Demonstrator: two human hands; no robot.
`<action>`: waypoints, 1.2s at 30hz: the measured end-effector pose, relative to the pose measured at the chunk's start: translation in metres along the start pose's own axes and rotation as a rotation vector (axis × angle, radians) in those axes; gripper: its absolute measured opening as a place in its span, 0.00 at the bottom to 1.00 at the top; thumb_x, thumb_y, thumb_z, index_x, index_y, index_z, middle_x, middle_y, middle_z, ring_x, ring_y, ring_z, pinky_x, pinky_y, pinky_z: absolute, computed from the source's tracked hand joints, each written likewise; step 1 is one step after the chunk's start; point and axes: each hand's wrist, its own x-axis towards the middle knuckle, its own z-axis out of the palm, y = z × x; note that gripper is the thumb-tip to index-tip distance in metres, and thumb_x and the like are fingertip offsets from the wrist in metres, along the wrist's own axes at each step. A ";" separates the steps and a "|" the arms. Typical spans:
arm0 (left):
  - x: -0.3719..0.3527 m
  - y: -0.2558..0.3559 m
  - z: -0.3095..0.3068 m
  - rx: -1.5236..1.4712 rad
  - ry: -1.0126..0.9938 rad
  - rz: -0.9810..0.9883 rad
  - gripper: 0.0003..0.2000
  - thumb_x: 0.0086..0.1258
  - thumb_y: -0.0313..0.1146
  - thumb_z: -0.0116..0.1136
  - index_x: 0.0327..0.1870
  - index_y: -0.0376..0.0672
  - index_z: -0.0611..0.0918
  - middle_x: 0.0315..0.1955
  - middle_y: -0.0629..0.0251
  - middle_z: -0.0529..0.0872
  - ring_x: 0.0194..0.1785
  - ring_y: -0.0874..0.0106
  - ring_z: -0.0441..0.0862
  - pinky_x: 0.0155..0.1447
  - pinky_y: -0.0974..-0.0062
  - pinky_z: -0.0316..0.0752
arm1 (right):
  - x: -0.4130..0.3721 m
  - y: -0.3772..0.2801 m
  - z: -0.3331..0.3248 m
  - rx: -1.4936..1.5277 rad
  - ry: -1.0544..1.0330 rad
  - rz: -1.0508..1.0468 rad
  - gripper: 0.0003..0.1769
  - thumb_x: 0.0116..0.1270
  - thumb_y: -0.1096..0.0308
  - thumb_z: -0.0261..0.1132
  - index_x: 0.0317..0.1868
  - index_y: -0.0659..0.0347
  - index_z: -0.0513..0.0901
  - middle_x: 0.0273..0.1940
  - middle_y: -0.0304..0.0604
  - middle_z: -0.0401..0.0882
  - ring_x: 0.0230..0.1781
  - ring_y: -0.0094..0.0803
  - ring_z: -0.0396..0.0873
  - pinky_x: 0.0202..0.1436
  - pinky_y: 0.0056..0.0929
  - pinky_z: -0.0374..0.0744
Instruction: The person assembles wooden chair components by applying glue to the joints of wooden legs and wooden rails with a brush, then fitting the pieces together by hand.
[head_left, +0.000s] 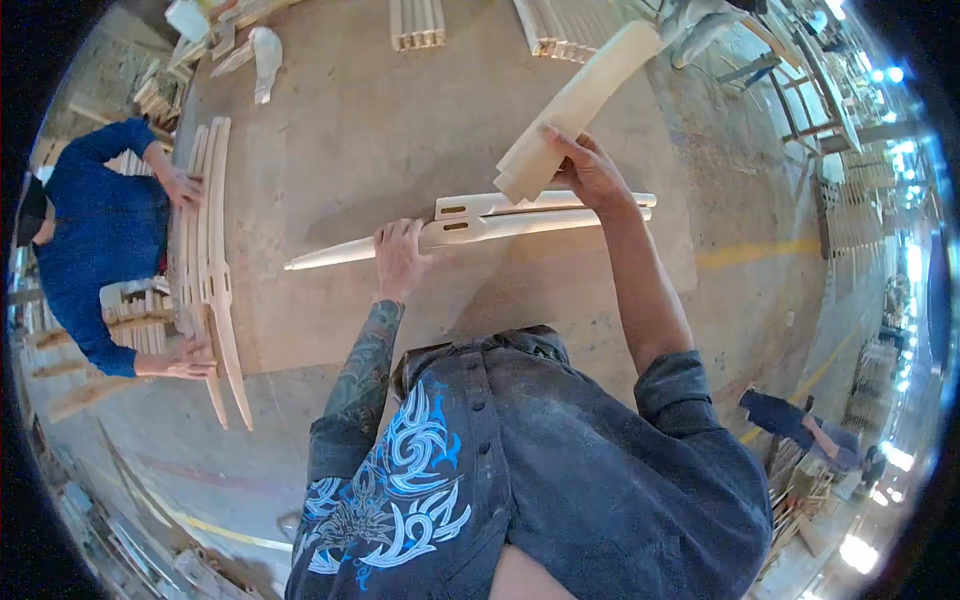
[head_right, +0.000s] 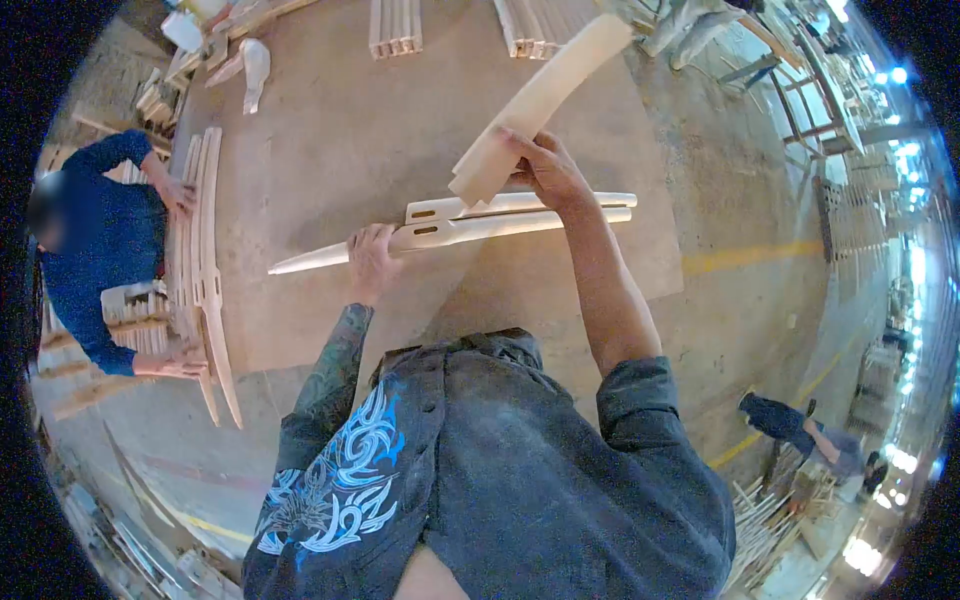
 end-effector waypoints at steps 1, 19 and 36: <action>-0.006 -0.002 0.002 -0.001 -0.001 -0.021 0.32 0.51 0.58 0.71 0.52 0.43 0.83 0.45 0.64 0.84 0.56 0.63 0.77 0.65 0.59 0.64 | -0.001 0.003 0.002 -0.019 0.034 -0.072 0.29 0.69 0.53 0.68 0.59 0.67 0.74 0.48 0.46 0.82 0.46 0.37 0.85 0.49 0.38 0.87; -0.031 -0.030 -0.025 -0.145 0.072 -0.094 0.25 0.50 0.48 0.73 0.50 0.49 0.85 0.44 0.70 0.83 0.53 0.63 0.78 0.62 0.60 0.65 | -0.009 0.058 0.109 -0.719 -0.269 -0.208 0.18 0.62 0.70 0.73 0.52 0.66 0.82 0.45 0.43 0.86 0.46 0.28 0.82 0.47 0.32 0.82; 0.001 -0.017 -0.080 -0.472 0.052 -0.057 0.30 0.49 0.44 0.78 0.56 0.45 0.83 0.49 0.64 0.84 0.55 0.67 0.80 0.62 0.63 0.71 | -0.007 0.072 0.130 -1.228 -0.264 -0.430 0.15 0.61 0.61 0.73 0.43 0.62 0.86 0.37 0.53 0.86 0.39 0.52 0.85 0.43 0.43 0.81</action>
